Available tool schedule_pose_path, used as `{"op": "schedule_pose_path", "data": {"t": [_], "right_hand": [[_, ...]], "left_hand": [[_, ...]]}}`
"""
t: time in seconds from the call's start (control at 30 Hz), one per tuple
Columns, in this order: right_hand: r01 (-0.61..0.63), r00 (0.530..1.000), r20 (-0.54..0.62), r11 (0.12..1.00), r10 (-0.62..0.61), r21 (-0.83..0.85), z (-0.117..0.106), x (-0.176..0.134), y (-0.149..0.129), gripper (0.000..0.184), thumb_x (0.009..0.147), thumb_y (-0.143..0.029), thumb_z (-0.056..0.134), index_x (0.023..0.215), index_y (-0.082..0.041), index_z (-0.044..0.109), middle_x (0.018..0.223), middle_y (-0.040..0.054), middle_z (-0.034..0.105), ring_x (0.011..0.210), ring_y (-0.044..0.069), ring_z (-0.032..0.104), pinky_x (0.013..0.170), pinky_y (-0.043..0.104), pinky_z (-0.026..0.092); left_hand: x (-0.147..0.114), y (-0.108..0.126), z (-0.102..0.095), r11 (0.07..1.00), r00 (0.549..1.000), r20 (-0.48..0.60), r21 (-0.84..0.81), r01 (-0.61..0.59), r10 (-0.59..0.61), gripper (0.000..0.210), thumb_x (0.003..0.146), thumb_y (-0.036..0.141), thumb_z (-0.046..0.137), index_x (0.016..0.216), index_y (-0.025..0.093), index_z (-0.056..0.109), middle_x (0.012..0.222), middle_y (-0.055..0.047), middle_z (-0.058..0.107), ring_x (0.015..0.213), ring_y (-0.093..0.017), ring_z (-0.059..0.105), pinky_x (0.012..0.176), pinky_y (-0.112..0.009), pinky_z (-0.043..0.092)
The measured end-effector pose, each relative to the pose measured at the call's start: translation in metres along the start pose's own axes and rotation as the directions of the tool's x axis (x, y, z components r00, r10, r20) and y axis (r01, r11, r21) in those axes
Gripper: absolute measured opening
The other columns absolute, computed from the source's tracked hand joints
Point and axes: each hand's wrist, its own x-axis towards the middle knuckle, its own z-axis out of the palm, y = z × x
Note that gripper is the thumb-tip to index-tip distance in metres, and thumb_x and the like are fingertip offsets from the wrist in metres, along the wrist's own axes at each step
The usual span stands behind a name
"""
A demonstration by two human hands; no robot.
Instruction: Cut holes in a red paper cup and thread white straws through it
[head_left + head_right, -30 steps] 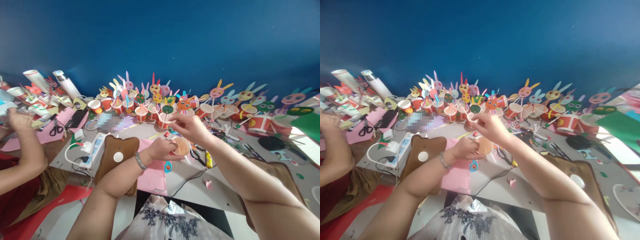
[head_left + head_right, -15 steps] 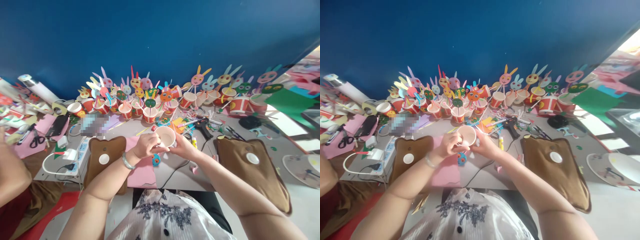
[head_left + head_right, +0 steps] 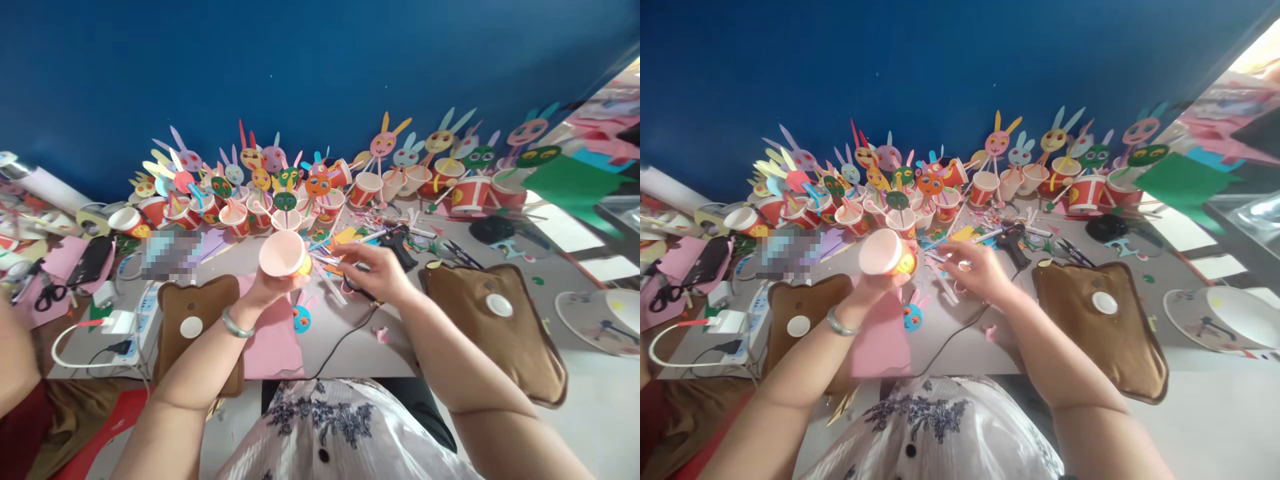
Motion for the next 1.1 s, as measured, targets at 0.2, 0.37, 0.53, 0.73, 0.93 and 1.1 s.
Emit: {"op": "schedule_pose_path", "data": {"t": [0.2,0.37,0.53,0.73,0.93,1.1], "right_hand": [[-0.349,0.891,-0.407,0.88,0.204,-0.323,-0.048,0.007,0.03,0.021,0.082,-0.033,0.063,0.093,-0.019,0.074,0.078,0.005,0.075,0.068,0.019,0.068,0.068,0.032,0.052],[-0.298,0.941,-0.055,0.74,0.335,-0.603,-0.03,0.006,0.027,0.022,0.086,-0.03,0.059,0.097,-0.021,0.075,0.084,0.0052,0.078,0.072,0.02,0.068,0.066,0.029,0.044],[-0.036,0.909,0.309,0.793,0.279,-0.608,0.001,0.001,0.013,0.026,0.095,-0.03,0.053,0.11,-0.021,0.072,0.088,0.006,0.078,0.081,0.019,0.068,0.065,0.027,0.038],[0.063,0.867,0.426,0.793,0.257,-0.606,0.003,0.002,0.013,0.024,0.097,-0.028,0.054,0.112,-0.021,0.071,0.096,0.0068,0.078,0.086,0.019,0.068,0.066,0.026,0.035],[-0.102,0.894,0.223,0.661,0.389,-0.743,-0.008,0.008,0.012,0.032,0.101,-0.034,0.047,0.119,-0.019,0.068,0.099,0.0083,0.078,0.091,0.022,0.069,0.068,0.028,0.038],[-0.157,0.866,0.171,0.58,0.47,-0.799,-0.017,0.004,0.003,0.031,0.098,-0.037,0.051,0.117,-0.023,0.07,0.1,0.0087,0.078,0.091,0.024,0.071,0.069,0.03,0.041]], "left_hand": [[0.001,-0.001,-0.01,0.997,0.972,-0.233,-0.074,0.01,-0.027,0.053,0.073,0.039,0.083,0.12,0.019,0.067,0.119,-0.012,0.073,0.109,-0.027,0.071,0.1,-0.042,0.057],[0.001,-0.005,-0.007,0.997,0.948,-0.316,-0.073,0.008,-0.031,0.052,0.074,0.044,0.083,0.116,0.019,0.068,0.117,-0.012,0.074,0.104,-0.026,0.073,0.095,-0.04,0.059],[0.005,-0.003,-0.004,0.987,0.927,-0.375,-0.134,-0.084,0.028,0.051,0.073,0.046,0.084,0.114,0.02,0.068,0.104,-0.008,0.076,0.094,-0.024,0.075,0.09,-0.038,0.061],[0.007,0.001,-0.002,0.986,0.922,-0.387,-0.14,-0.091,0.03,0.049,0.071,0.047,0.085,0.107,0.02,0.067,0.098,-0.006,0.075,0.088,-0.022,0.074,0.085,-0.036,0.062],[0.005,0.001,-0.001,0.989,0.916,-0.401,-0.135,-0.066,0.006,0.051,0.07,0.046,0.085,0.11,0.02,0.067,0.101,-0.007,0.076,0.089,-0.022,0.074,0.086,-0.036,0.06],[0.004,-0.003,-0.003,0.992,0.904,-0.427,-0.123,-0.04,-0.017,0.053,0.069,0.045,0.085,0.112,0.017,0.068,0.106,-0.01,0.075,0.095,-0.024,0.074,0.092,-0.039,0.058]]}}
